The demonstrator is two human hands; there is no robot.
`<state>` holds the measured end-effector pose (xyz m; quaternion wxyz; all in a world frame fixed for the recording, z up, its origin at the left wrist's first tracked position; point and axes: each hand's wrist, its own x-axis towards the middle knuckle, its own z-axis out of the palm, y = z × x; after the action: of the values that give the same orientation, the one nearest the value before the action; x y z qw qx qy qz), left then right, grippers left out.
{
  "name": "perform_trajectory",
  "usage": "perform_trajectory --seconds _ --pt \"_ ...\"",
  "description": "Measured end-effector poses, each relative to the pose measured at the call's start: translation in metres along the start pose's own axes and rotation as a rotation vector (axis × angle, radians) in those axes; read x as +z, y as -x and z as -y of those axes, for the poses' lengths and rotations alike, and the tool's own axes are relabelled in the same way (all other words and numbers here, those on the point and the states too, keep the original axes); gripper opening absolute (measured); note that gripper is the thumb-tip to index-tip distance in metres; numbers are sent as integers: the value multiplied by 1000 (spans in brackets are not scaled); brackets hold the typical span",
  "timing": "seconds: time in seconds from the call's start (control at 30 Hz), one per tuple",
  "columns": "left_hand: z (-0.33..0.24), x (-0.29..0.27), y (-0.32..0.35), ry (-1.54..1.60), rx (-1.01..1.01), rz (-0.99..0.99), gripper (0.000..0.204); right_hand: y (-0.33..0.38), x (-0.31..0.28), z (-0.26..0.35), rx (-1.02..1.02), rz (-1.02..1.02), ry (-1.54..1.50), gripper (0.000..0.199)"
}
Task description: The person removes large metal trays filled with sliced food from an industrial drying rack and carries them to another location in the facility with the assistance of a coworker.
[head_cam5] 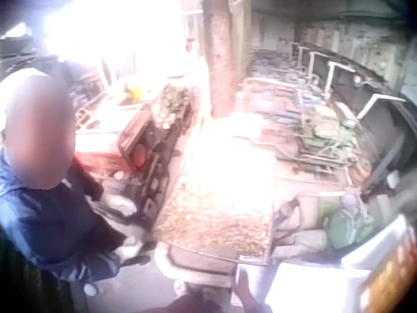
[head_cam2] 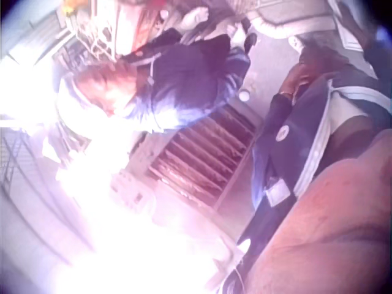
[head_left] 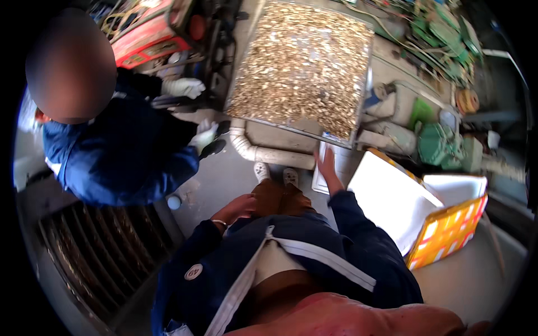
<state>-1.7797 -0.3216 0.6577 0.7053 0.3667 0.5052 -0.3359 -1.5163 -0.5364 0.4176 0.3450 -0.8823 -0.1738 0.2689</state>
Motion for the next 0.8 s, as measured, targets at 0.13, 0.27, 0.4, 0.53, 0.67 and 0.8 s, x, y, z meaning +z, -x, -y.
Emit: perform_trajectory --seconds 0.13,0.27,0.4,0.53,0.67,0.8 --pt "51 -40 -9 -634 527 -679 56 -130 -87 196 -242 -367 -396 64" --pt "34 -46 26 -966 678 -1164 69 -185 -155 210 -316 -518 236 62" --pt "88 -56 61 -873 298 -1403 74 -166 -146 188 -822 -186 756 59" --pt "165 -46 53 -739 30 -1263 75 -123 -86 73 -257 -78 288 59" --pt "251 26 57 -464 -148 -864 65 66 -2 -27 -207 655 437 58" --pt "299 38 57 -370 57 -689 52 148 61 -72 -35 1352 219 46"
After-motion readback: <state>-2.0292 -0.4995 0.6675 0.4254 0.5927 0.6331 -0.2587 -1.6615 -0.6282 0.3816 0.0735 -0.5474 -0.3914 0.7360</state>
